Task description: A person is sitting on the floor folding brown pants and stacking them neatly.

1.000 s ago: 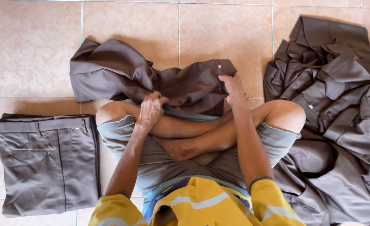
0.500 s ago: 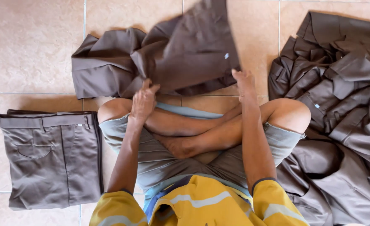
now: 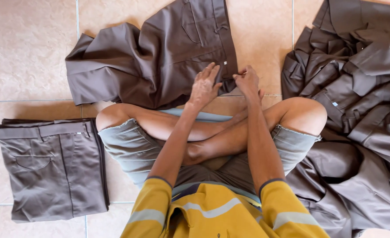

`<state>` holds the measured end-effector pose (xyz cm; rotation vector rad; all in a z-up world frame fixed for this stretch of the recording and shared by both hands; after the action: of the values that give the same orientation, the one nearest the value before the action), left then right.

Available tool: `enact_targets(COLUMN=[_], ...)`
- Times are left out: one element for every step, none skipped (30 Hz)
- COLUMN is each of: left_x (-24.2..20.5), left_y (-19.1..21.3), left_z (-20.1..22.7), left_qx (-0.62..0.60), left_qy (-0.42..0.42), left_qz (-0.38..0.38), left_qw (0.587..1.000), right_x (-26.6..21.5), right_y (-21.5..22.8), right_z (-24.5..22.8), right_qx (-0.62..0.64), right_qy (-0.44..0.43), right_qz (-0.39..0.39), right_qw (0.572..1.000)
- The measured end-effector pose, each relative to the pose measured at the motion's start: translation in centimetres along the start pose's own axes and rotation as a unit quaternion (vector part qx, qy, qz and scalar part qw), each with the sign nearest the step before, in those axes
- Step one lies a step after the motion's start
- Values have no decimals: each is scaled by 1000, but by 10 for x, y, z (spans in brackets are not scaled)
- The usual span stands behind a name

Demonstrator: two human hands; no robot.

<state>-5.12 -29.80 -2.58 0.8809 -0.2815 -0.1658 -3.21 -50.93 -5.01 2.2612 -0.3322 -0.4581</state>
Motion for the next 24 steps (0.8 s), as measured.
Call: enact_targets(left_x=[5,6,3,2,1,1,1,-5,-5,-5,-7,-15,-25,-32,-31,-30,-29,-27,-24,-26,-26,-22,-19,-18], left_y=[-24,-49,-58,-64,-70,-79,-82,-86,-75,-61,-49,-57,-65,-73,-55,-40,-26,-21,-16,-12,-9,-5,0,5], left_z=[-4,-8,-11,-15,-19,-30,-44,-59,-64,-77,-91,-109,-129,-149,-132,-113,-93,-86,-79,-72,-69,-67,-64,-63], left_qx=[-9,-18,-20,2,25,27,37,46,47,-100,-243,-242,-243,-243,-242,-256,-270,-272,-270,-267,-268,-280,-292,-291], left_qy=[2,5,8,-2,-12,-15,26,69,68,153,233,235,256,276,277,273,269,268,266,267,268,256,244,244], left_qz=[-21,-45,-47,-28,-8,-11,49,106,100,138,173,174,174,176,178,173,168,170,174,177,177,187,197,198], left_qw=[1000,999,999,1000,1000,999,998,991,992,974,926,925,919,913,913,911,909,909,909,909,909,906,904,904], right_x=[-10,-24,-17,-10,-3,-7,-12,-21,-17,-10,-3,-15,-27,-37,-35,-34,-33,-43,-53,-67,-68,-67,-66,-67], right_y=[3,4,1,-3,-7,3,10,17,13,8,3,13,24,35,24,17,9,19,29,37,35,31,27,24], right_z=[-9,-15,-5,7,19,14,7,4,11,14,16,4,-7,-19,-16,-12,-7,-22,-39,-54,-50,-48,-45,-41], right_qx=[86,172,170,102,34,37,29,20,22,8,-5,-6,-7,-7,-7,-47,-86,-87,-93,-98,-99,-108,-117,-117], right_qy=[5,6,3,-9,-21,-24,-12,-3,-8,-1,6,7,-5,-15,-12,13,38,40,71,101,101,92,83,84], right_qz=[-39,-79,-80,-75,-71,-69,-90,-113,-113,-124,-135,-138,-137,-135,-137,-128,-118,-117,-110,-105,-105,-122,-139,-140], right_qw=[995,982,982,992,997,997,995,993,993,992,991,990,991,991,990,991,988,989,987,984,984,982,980,980])
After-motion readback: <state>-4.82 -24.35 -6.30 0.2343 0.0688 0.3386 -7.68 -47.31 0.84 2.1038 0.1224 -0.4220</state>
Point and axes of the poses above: each hand's wrist, its own x-axis towards the middle knuckle, its own y-axis out of the back of the hand, z = x × y, the point moved 4 cm from there along x, towards the middle knuckle, and after that the axes turned 1 degree about z, right-handed, at the moved point
